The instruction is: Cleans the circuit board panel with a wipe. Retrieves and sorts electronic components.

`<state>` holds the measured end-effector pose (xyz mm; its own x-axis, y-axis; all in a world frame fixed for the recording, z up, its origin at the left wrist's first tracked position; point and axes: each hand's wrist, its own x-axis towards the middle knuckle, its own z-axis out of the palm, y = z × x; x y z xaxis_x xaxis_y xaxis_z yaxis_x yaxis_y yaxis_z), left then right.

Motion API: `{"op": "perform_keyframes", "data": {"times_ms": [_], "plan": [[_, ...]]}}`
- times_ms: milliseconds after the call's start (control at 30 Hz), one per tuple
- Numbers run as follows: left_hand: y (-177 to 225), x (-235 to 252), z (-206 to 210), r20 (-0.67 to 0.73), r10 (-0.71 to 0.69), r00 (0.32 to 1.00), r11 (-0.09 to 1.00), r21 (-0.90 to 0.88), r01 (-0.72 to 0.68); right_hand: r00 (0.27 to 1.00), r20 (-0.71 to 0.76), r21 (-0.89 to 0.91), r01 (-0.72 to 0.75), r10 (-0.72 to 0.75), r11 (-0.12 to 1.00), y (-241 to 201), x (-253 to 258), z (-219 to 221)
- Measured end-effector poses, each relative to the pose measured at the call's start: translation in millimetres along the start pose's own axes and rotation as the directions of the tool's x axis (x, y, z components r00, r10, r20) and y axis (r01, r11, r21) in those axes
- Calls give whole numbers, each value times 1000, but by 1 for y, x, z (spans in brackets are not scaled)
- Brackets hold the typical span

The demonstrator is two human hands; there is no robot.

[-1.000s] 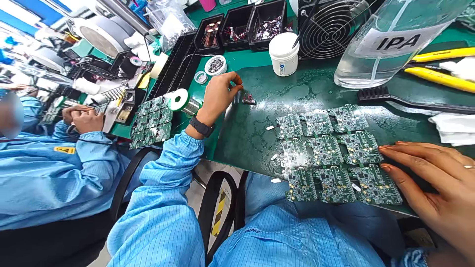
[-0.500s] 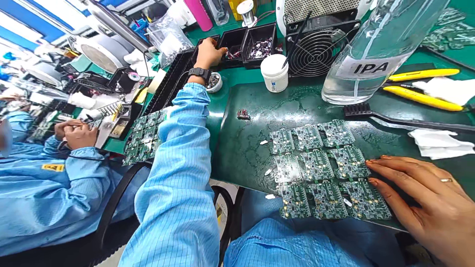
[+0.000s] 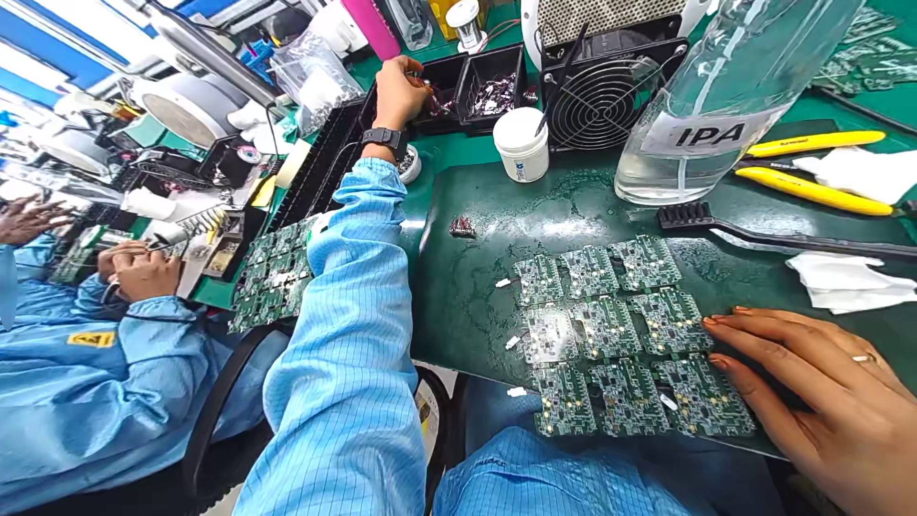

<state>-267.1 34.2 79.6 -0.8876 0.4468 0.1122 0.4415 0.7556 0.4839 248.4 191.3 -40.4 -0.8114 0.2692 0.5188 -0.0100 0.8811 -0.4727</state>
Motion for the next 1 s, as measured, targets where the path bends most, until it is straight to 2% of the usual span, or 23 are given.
{"op": "perform_keyframes", "data": {"times_ms": [233,333,467,600,833,900,1000], "plan": [[9,13,-12,-145,62,987,995,-72,-73,1000,1,-1,-12,12,1000,-1,0,0],[9,18,-12,-197,73,978,996,-32,-81,1000,4,-3,-12,12,1000,-1,0,0],[12,33,-2,-245,157,957,987,25,-156,1000,8,2,-7,7,1000,-1,0,0],[6,45,18,-143,211,967,975,102,-198,1000,9,-3,-9,9,1000,-1,1,-1],[-1,43,23,147,123,981,979,145,-144,1000,25,4,-13,13,1000,-1,1,-2],[0,44,20,201,73,977,988,118,-98,1000,25,3,-16,16,1000,-1,1,-2],[-4,47,18,235,35,971,999,-13,-32,1000,15,1,-13,13,1000,0,1,-1]]}}
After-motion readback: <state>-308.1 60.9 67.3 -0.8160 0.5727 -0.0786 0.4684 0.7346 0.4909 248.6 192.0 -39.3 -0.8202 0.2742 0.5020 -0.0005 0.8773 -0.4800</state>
